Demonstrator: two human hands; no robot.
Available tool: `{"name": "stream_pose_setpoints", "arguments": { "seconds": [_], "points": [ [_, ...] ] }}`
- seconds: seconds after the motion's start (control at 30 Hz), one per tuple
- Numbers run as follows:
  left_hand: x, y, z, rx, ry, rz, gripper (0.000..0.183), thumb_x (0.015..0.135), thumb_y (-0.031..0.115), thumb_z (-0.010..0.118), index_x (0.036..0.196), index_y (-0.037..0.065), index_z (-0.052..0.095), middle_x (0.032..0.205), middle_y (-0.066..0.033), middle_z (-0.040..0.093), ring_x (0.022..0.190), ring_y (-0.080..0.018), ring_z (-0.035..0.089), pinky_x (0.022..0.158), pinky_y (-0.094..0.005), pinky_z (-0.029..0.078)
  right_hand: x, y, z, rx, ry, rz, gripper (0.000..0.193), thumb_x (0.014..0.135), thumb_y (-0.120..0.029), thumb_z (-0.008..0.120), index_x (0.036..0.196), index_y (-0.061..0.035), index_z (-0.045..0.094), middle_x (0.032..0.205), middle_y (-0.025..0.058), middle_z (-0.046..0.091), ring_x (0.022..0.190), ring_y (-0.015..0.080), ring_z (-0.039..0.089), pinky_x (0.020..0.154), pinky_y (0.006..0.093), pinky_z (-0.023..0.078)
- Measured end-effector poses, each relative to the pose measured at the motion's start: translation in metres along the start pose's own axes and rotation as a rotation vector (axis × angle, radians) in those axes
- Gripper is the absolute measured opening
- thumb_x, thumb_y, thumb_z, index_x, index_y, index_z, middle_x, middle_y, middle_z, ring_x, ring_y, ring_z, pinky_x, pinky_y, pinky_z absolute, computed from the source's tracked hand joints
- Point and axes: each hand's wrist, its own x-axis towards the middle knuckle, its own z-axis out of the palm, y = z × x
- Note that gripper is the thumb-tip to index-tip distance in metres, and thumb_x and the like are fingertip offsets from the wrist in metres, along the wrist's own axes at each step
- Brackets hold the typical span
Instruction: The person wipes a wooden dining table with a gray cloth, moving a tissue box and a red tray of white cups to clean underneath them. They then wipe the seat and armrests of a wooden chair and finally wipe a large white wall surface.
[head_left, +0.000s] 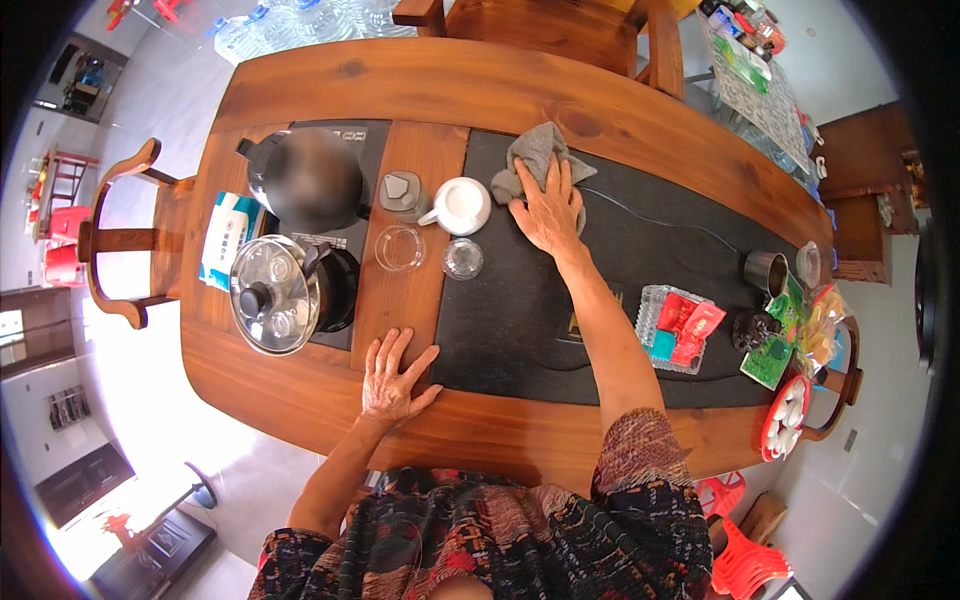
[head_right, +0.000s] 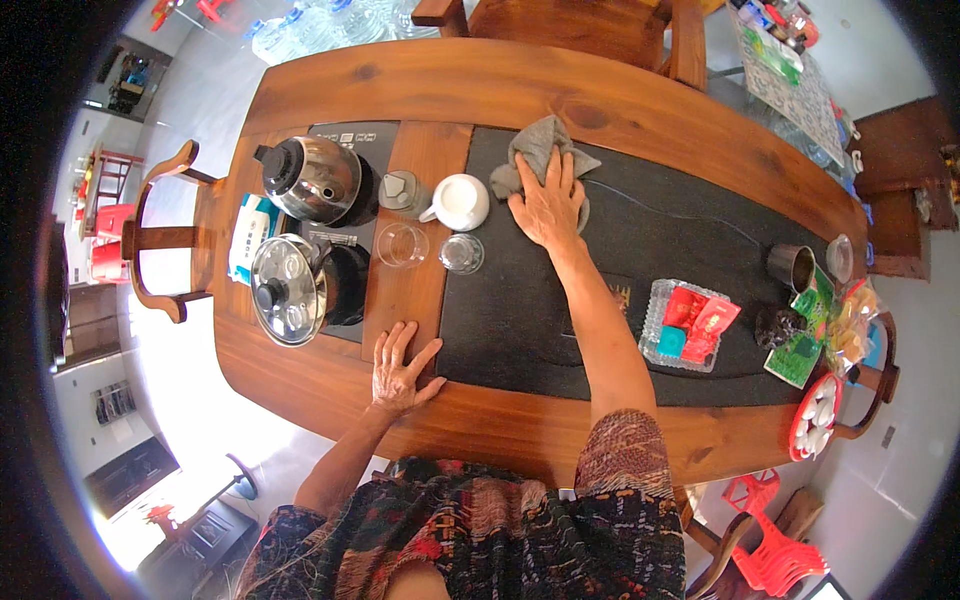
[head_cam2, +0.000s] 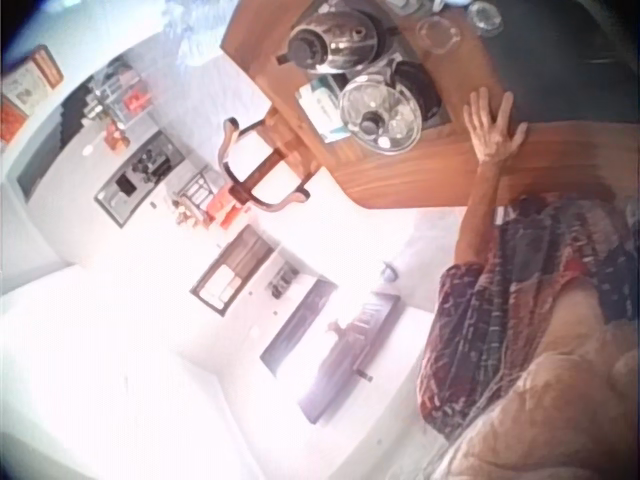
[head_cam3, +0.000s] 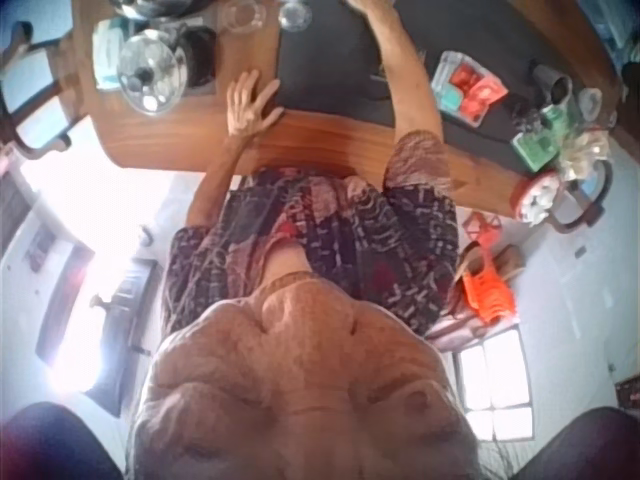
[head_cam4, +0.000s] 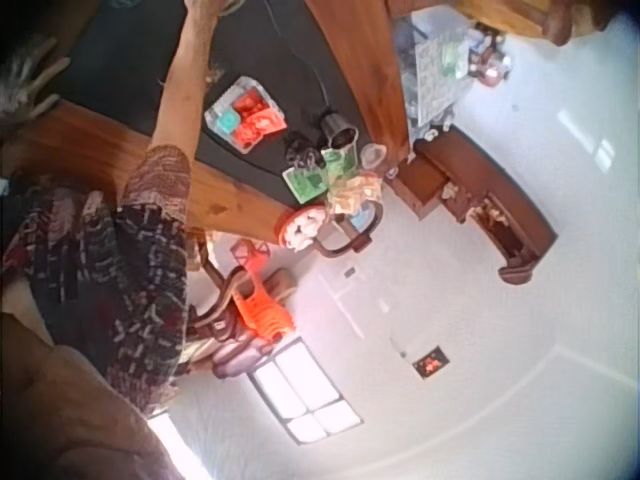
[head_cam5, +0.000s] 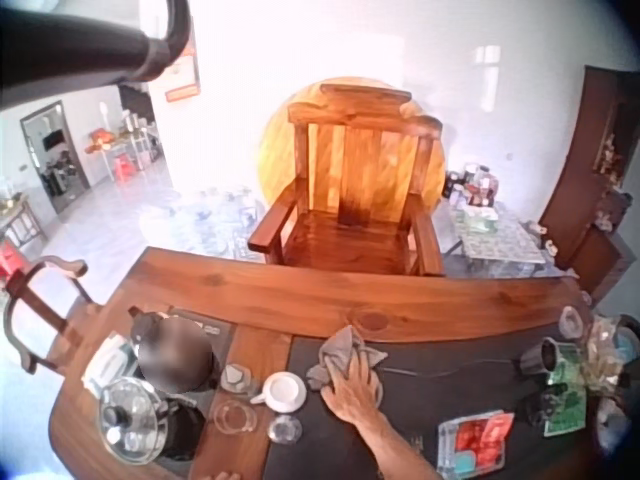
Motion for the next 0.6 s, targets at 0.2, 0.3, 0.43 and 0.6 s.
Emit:
{"name": "stream_pose_setpoints", "arguments": {
  "seconds": [0.2, 0.3, 0.43, 0.6],
  "points": [
    [-0.001, 0.000, -0.002, -0.030, -0.018, -0.004, 0.064, 0.073, 0.041, 0.073, 0.132, 0.027, 0.053, 0.145, -0.0128, 0.034, 0.135, -0.0340, 0.029, 0.110, -0.0535, 0.023, 0.010, -0.018, 0.005, -0.081, -0.177, 0.051, 0.054, 0.086, -0.038, 0.054, 0.139, -0.0365, 0.045, 0.155, 0.0153, 0.020, 0.143, 0.0334, 0.013, 0.096, 0.0672, 0.017],
    [-0.002, 0.000, -0.002, -0.036, 0.004, -0.003, 0.063, 0.073, 0.041, 0.073, 0.132, 0.029, 0.052, 0.144, -0.0119, 0.035, 0.136, -0.0322, 0.030, 0.110, -0.0520, 0.024, -0.015, -0.020, 0.006, -0.111, -0.144, -0.015, 0.054, 0.087, -0.039, 0.056, 0.140, -0.0340, 0.045, 0.153, 0.0163, 0.023, 0.143, 0.0325, 0.016, 0.097, 0.0656, 0.021],
    [-0.003, -0.002, -0.004, -0.034, 0.028, 0.007, 0.063, 0.075, 0.042, 0.072, 0.133, 0.028, 0.051, 0.144, -0.0125, 0.035, 0.136, -0.0323, 0.030, 0.110, -0.0519, 0.024, -0.048, -0.031, -0.001, -0.155, -0.124, -0.032, 0.056, 0.086, -0.041, 0.060, 0.139, -0.0304, 0.047, 0.151, 0.0177, 0.027, 0.141, 0.0349, 0.020, 0.100, 0.0621, 0.025],
    [-0.003, -0.003, -0.003, -0.048, 0.070, 0.047, 0.062, 0.077, 0.042, 0.070, 0.133, 0.026, 0.051, 0.144, -0.0132, 0.035, 0.135, -0.0340, 0.030, 0.109, -0.0525, 0.024, -0.094, -0.040, -0.008, -0.129, -0.113, 0.011, 0.056, 0.087, -0.041, 0.058, 0.140, -0.0266, 0.046, 0.150, 0.0205, 0.027, 0.141, 0.0373, 0.020, 0.105, 0.0585, 0.026]
  ]
}}
